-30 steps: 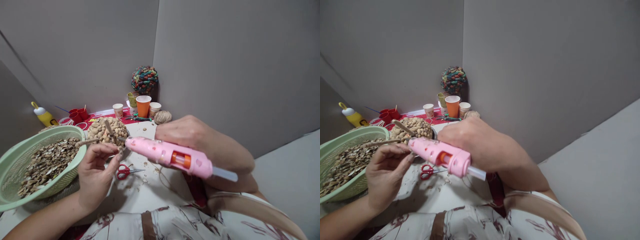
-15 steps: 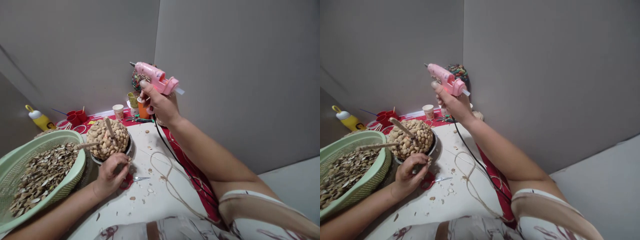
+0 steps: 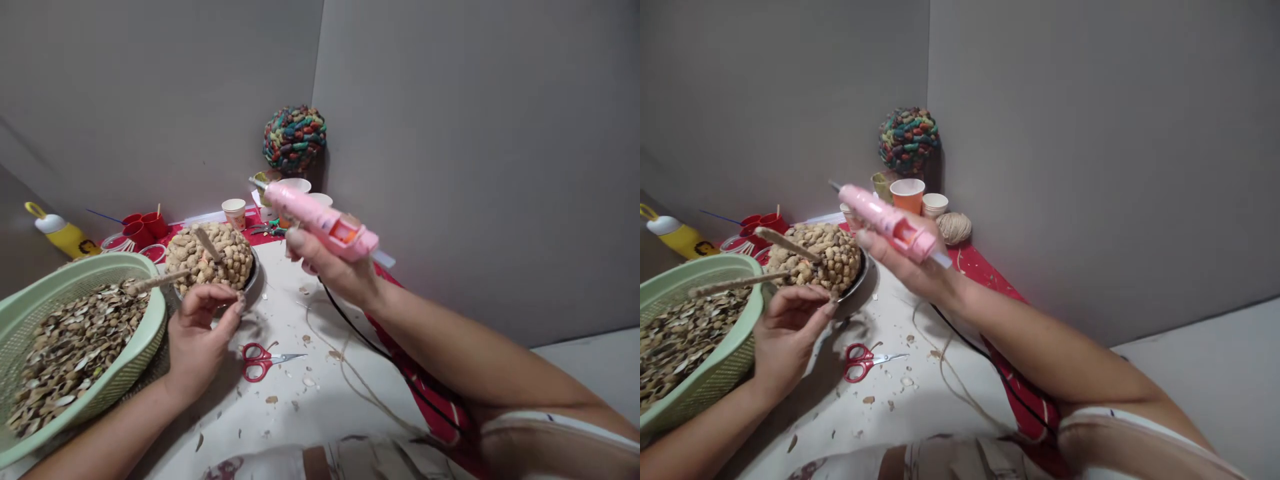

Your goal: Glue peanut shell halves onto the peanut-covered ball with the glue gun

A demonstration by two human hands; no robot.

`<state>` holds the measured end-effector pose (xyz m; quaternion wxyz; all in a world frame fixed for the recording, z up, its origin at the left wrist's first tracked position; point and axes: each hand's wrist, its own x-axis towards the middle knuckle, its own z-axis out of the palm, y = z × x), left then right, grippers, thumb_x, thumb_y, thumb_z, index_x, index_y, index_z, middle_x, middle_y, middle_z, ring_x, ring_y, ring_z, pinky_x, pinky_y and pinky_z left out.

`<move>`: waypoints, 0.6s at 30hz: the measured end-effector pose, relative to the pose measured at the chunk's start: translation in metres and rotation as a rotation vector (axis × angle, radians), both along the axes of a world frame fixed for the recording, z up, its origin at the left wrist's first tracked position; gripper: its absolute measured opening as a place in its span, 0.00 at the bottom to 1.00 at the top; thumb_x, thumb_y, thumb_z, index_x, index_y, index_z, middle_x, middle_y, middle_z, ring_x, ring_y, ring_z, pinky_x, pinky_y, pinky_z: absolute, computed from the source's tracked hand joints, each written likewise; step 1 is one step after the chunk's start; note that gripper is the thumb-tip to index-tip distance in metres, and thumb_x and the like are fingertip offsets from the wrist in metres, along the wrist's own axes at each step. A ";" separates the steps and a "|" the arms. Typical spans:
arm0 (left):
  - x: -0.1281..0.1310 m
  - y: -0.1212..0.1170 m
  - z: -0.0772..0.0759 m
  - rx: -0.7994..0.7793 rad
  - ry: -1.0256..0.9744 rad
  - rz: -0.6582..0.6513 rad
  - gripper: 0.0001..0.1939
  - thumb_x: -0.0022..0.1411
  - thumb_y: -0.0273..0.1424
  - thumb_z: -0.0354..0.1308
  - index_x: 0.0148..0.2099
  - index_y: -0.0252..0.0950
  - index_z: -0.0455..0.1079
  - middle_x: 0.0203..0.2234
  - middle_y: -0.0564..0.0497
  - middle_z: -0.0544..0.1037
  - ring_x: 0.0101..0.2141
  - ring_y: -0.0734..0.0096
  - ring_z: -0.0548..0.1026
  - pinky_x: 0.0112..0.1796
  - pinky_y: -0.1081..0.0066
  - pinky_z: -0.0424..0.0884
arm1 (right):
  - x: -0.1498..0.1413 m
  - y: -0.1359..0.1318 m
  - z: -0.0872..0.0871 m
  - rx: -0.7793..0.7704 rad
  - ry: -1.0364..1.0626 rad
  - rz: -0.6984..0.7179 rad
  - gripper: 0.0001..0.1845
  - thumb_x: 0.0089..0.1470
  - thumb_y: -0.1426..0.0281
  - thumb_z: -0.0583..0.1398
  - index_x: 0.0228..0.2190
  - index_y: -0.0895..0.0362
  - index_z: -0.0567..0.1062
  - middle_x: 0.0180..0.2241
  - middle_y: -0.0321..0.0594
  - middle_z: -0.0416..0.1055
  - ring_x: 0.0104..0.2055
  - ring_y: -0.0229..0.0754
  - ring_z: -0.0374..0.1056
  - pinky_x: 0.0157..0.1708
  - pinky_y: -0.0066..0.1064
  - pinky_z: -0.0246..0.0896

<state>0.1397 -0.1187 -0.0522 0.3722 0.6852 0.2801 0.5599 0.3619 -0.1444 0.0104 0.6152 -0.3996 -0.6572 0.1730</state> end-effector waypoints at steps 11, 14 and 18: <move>0.000 0.002 0.015 -0.375 -0.217 -0.068 0.15 0.51 0.25 0.74 0.38 0.39 0.73 0.32 0.57 0.79 0.33 0.81 0.77 0.39 0.83 0.75 | -0.017 -0.038 -0.048 0.299 -0.531 -0.093 0.22 0.63 0.55 0.59 0.25 0.58 0.65 0.22 0.35 0.63 0.25 0.33 0.59 0.24 0.27 0.52; 0.000 -0.001 0.016 -0.311 -0.174 -0.030 0.14 0.52 0.25 0.74 0.38 0.39 0.73 0.32 0.57 0.80 0.32 0.82 0.77 0.37 0.84 0.75 | -0.020 -0.041 -0.057 0.293 -0.548 -0.110 0.23 0.63 0.54 0.59 0.25 0.58 0.65 0.21 0.35 0.63 0.25 0.33 0.59 0.24 0.28 0.51; 0.000 -0.004 0.017 -0.223 -0.112 0.032 0.14 0.53 0.24 0.72 0.39 0.40 0.72 0.33 0.57 0.81 0.32 0.80 0.78 0.36 0.82 0.75 | -0.019 -0.040 -0.064 0.303 -0.567 -0.092 0.22 0.64 0.56 0.57 0.24 0.57 0.63 0.21 0.34 0.62 0.25 0.33 0.58 0.24 0.28 0.51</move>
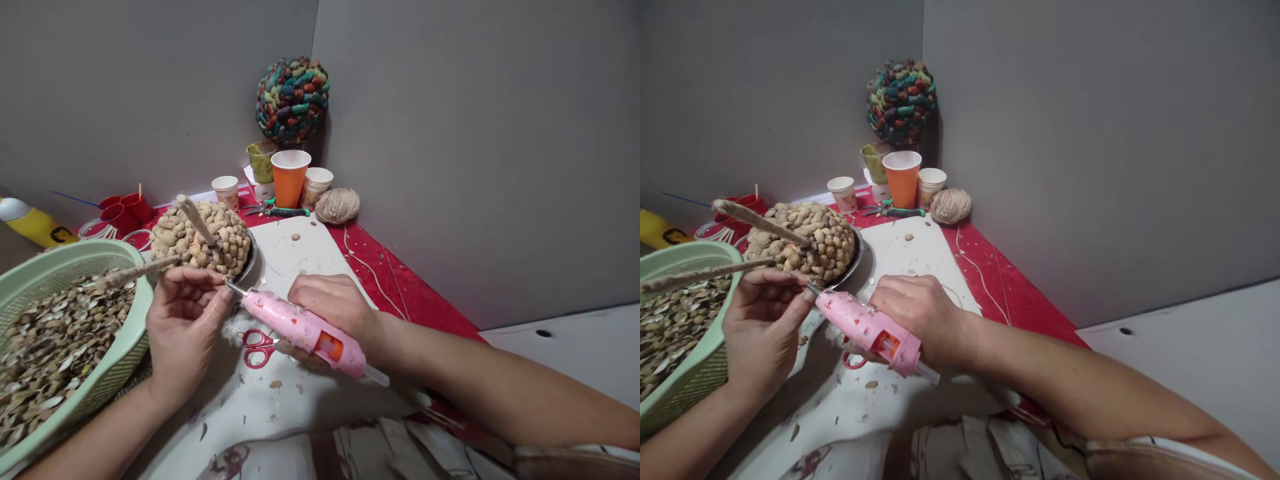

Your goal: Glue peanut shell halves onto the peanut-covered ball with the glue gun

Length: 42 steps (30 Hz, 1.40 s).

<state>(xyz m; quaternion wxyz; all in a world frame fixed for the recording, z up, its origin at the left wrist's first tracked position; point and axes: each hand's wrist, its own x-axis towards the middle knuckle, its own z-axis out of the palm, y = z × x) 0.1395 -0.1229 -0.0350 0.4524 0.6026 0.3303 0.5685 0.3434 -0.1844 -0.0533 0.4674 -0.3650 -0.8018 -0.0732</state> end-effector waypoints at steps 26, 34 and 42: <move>0.005 -0.006 0.002 0.093 0.108 0.076 0.14 0.54 0.25 0.72 0.39 0.43 0.71 0.33 0.56 0.81 0.34 0.73 0.79 0.37 0.73 0.77 | 0.008 0.000 -0.003 0.015 -0.096 -0.038 0.13 0.61 0.69 0.55 0.25 0.57 0.62 0.22 0.33 0.59 0.26 0.33 0.53 0.26 0.29 0.47; 0.002 -0.005 0.001 0.038 0.093 0.056 0.14 0.54 0.26 0.72 0.39 0.42 0.72 0.34 0.56 0.81 0.33 0.73 0.80 0.36 0.74 0.78 | 0.009 0.000 -0.002 0.018 -0.106 -0.057 0.16 0.62 0.66 0.56 0.24 0.57 0.63 0.21 0.32 0.59 0.25 0.33 0.53 0.24 0.29 0.46; 0.002 -0.001 0.000 0.020 0.039 0.034 0.13 0.53 0.26 0.73 0.39 0.42 0.74 0.33 0.56 0.81 0.33 0.76 0.79 0.37 0.77 0.77 | 0.011 -0.001 -0.006 -0.036 -0.110 -0.066 0.17 0.62 0.64 0.58 0.24 0.58 0.64 0.22 0.33 0.60 0.25 0.32 0.54 0.25 0.28 0.46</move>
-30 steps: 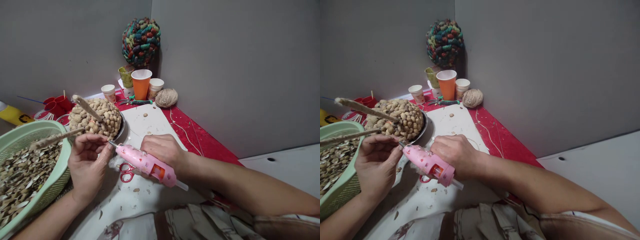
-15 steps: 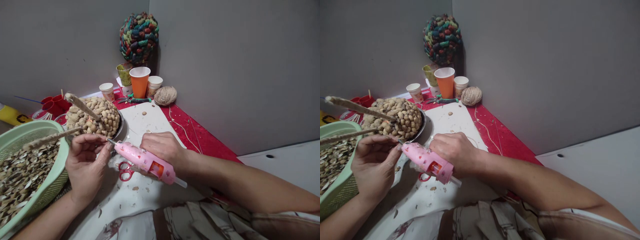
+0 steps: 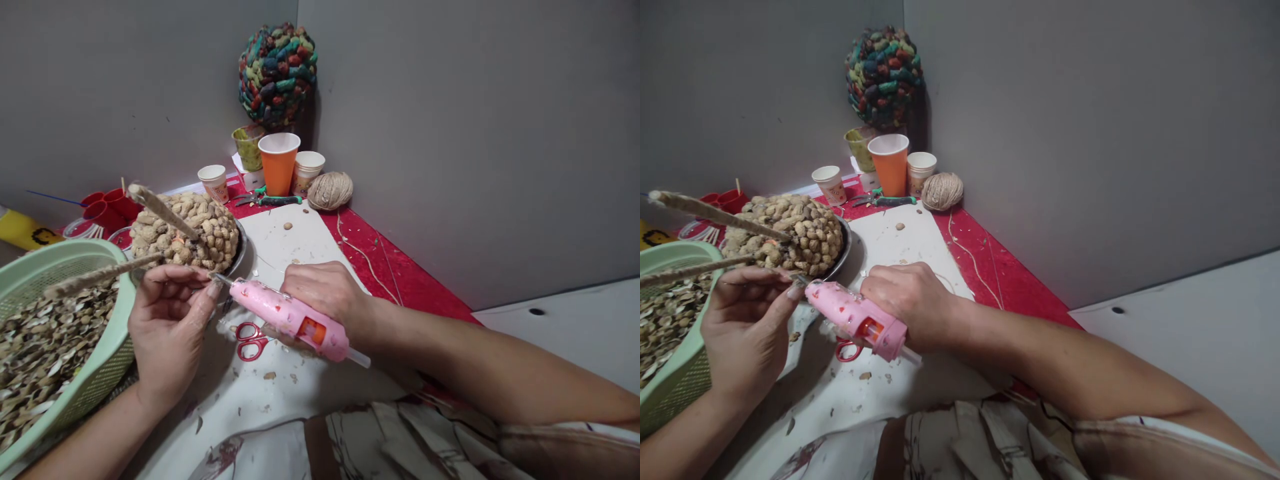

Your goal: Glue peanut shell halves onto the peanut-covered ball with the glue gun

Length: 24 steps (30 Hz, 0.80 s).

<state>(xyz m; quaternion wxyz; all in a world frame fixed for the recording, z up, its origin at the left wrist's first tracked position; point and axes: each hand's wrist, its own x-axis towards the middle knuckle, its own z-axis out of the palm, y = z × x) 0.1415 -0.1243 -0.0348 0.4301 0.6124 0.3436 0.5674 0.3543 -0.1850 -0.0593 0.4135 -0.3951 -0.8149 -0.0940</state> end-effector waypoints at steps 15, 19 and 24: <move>-0.001 0.004 -0.001 -0.163 -0.152 -0.089 0.15 0.50 0.26 0.76 0.38 0.42 0.76 0.33 0.57 0.81 0.34 0.79 0.78 0.41 0.80 0.77 | 0.002 -0.001 -0.003 -0.039 -0.015 0.006 0.14 0.59 0.65 0.59 0.25 0.57 0.63 0.23 0.33 0.60 0.25 0.32 0.53 0.26 0.29 0.44; 0.000 0.003 0.001 -0.183 -0.154 -0.084 0.15 0.48 0.27 0.76 0.38 0.42 0.77 0.33 0.56 0.81 0.34 0.78 0.79 0.41 0.79 0.77 | 0.002 0.000 -0.002 -0.035 -0.010 0.029 0.15 0.61 0.64 0.57 0.25 0.57 0.62 0.23 0.33 0.59 0.25 0.32 0.52 0.26 0.29 0.45; 0.002 0.000 0.013 -0.282 -0.228 -0.131 0.12 0.49 0.28 0.75 0.35 0.38 0.77 0.30 0.53 0.82 0.31 0.73 0.79 0.36 0.74 0.80 | 0.002 -0.001 0.004 -0.009 -0.014 0.040 0.15 0.61 0.68 0.56 0.24 0.56 0.60 0.22 0.32 0.56 0.25 0.33 0.50 0.26 0.29 0.44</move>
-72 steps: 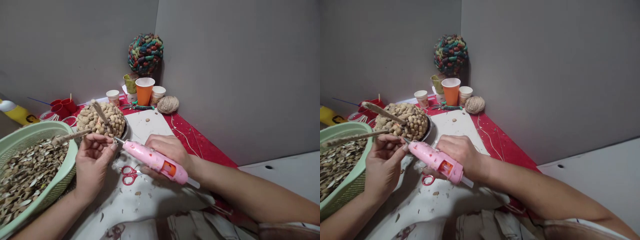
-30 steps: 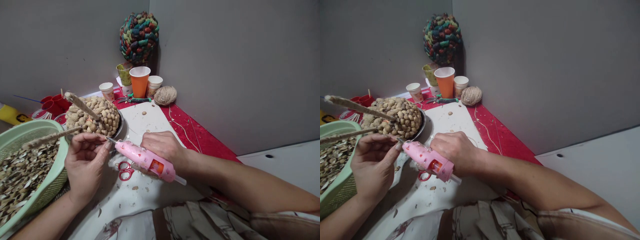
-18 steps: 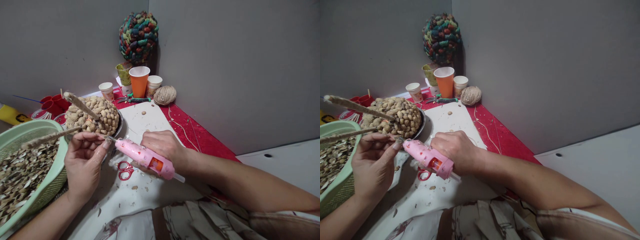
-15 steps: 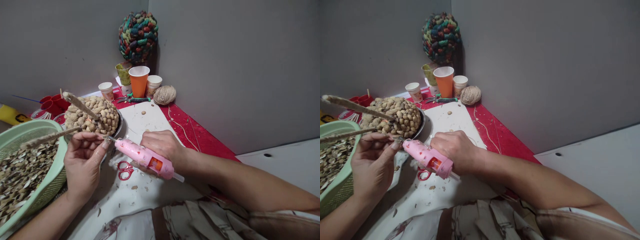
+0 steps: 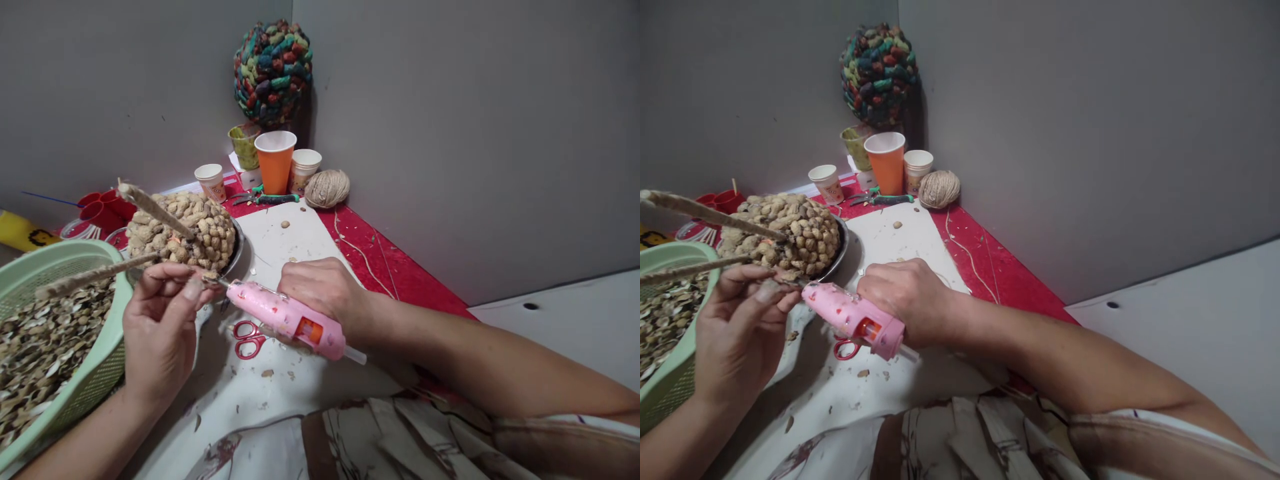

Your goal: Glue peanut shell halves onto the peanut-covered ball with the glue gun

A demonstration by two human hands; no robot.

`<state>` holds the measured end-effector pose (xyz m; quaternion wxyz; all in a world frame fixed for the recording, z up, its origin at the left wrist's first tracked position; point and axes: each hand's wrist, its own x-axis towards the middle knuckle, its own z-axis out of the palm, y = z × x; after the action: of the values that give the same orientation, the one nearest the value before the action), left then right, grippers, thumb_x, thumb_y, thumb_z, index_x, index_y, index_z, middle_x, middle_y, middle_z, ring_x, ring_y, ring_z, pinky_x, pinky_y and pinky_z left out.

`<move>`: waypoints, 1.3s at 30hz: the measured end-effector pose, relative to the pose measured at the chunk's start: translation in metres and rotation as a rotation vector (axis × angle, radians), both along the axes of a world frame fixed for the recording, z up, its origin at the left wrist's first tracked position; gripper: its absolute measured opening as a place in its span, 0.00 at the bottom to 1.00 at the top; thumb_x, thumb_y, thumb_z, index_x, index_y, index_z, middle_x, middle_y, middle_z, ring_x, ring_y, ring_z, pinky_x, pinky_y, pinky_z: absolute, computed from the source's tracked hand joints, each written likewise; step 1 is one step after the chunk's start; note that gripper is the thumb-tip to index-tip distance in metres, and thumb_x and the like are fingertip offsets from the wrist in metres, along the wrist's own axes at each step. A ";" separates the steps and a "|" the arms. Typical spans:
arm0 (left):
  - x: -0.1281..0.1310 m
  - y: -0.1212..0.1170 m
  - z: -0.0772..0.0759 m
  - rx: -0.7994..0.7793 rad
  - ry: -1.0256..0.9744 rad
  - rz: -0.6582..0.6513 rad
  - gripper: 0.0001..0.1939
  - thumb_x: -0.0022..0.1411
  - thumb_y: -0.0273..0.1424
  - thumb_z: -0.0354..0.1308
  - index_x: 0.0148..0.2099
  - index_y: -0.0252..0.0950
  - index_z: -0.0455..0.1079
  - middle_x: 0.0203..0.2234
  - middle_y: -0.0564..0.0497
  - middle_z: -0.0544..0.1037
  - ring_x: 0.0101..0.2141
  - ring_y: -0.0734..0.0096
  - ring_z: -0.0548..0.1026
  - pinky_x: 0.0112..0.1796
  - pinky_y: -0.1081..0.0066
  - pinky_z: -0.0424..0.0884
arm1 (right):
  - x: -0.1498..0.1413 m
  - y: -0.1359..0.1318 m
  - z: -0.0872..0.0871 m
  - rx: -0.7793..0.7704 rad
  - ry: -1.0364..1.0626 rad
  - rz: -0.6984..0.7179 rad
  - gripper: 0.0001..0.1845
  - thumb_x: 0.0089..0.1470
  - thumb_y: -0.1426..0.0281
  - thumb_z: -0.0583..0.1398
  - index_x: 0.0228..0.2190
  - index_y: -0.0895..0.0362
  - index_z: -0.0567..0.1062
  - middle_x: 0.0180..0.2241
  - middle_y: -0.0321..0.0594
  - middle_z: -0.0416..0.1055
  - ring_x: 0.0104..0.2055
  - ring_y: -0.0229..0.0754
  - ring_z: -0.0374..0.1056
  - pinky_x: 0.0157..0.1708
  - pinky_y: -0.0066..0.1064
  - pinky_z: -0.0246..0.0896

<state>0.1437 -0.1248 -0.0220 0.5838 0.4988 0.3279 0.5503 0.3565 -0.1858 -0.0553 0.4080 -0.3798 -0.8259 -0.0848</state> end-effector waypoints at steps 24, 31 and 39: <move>-0.002 0.005 0.011 -0.311 0.000 -0.170 0.16 0.41 0.27 0.79 0.34 0.36 0.79 0.27 0.54 0.83 0.27 0.77 0.80 0.34 0.79 0.80 | 0.009 -0.002 0.016 0.020 -0.112 0.003 0.14 0.62 0.73 0.52 0.24 0.58 0.64 0.22 0.33 0.57 0.24 0.33 0.50 0.25 0.28 0.45; -0.005 0.007 0.007 -0.289 0.010 -0.191 0.15 0.44 0.25 0.78 0.34 0.35 0.78 0.26 0.55 0.82 0.27 0.80 0.78 0.33 0.82 0.79 | 0.010 -0.004 0.015 -0.031 -0.118 0.008 0.13 0.62 0.72 0.52 0.24 0.57 0.62 0.22 0.33 0.57 0.25 0.34 0.50 0.26 0.29 0.45; -0.004 0.006 0.007 -0.275 0.007 -0.172 0.14 0.43 0.25 0.78 0.33 0.36 0.78 0.26 0.54 0.82 0.28 0.78 0.80 0.33 0.82 0.78 | 0.013 -0.003 0.015 0.026 -0.126 -0.027 0.13 0.62 0.72 0.53 0.24 0.57 0.63 0.22 0.33 0.56 0.25 0.34 0.50 0.25 0.28 0.44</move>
<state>0.1392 -0.1183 -0.0154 0.6905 0.4422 0.3583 0.4464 0.3690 -0.1888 -0.0402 0.3592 -0.3793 -0.8435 -0.1248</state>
